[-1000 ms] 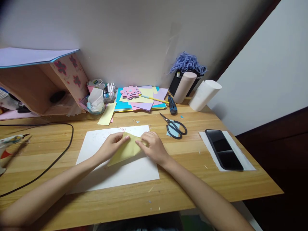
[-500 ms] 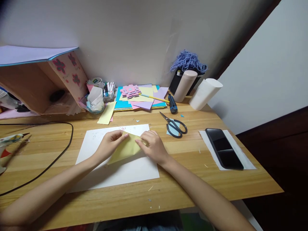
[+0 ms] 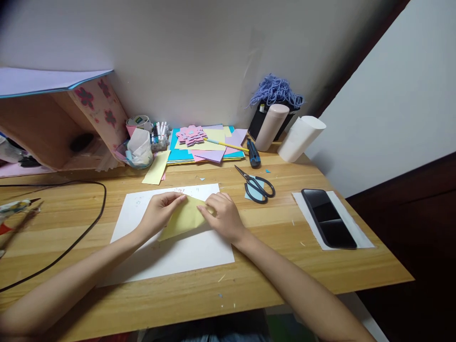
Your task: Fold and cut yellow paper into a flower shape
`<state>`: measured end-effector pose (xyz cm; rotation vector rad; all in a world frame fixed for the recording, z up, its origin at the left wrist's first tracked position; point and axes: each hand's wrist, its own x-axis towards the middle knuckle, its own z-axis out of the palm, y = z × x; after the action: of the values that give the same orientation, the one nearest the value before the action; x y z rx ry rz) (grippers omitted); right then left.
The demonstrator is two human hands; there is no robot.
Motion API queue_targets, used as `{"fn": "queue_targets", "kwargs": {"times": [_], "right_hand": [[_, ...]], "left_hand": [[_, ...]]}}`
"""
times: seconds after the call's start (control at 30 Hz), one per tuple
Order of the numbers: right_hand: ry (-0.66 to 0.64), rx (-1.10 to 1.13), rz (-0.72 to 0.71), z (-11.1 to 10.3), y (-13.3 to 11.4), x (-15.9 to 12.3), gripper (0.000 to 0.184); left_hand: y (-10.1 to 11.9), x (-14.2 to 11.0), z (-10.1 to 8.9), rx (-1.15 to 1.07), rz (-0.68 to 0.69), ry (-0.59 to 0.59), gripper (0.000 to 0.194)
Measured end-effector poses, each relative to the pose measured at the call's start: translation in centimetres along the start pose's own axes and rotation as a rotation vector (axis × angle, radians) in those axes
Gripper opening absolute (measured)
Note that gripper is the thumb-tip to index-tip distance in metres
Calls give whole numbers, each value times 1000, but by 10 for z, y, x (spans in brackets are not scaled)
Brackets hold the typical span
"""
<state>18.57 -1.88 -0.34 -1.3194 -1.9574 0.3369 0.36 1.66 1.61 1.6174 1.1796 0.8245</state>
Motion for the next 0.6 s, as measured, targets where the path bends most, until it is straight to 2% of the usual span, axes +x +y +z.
{"fn": "queue_targets", "kwargs": {"times": [0.37,0.5,0.6], "right_hand": [[11,6,17,1,2,0,21],[54,30,37,-7,5,4,19],[97,132,93,-14,9,8,19]], "left_hand": [[2,0,-1,-4,28,-3,32],[3,-1,-2,0,47,43,31],[4,-1,-4,17,53,74,32]]}}
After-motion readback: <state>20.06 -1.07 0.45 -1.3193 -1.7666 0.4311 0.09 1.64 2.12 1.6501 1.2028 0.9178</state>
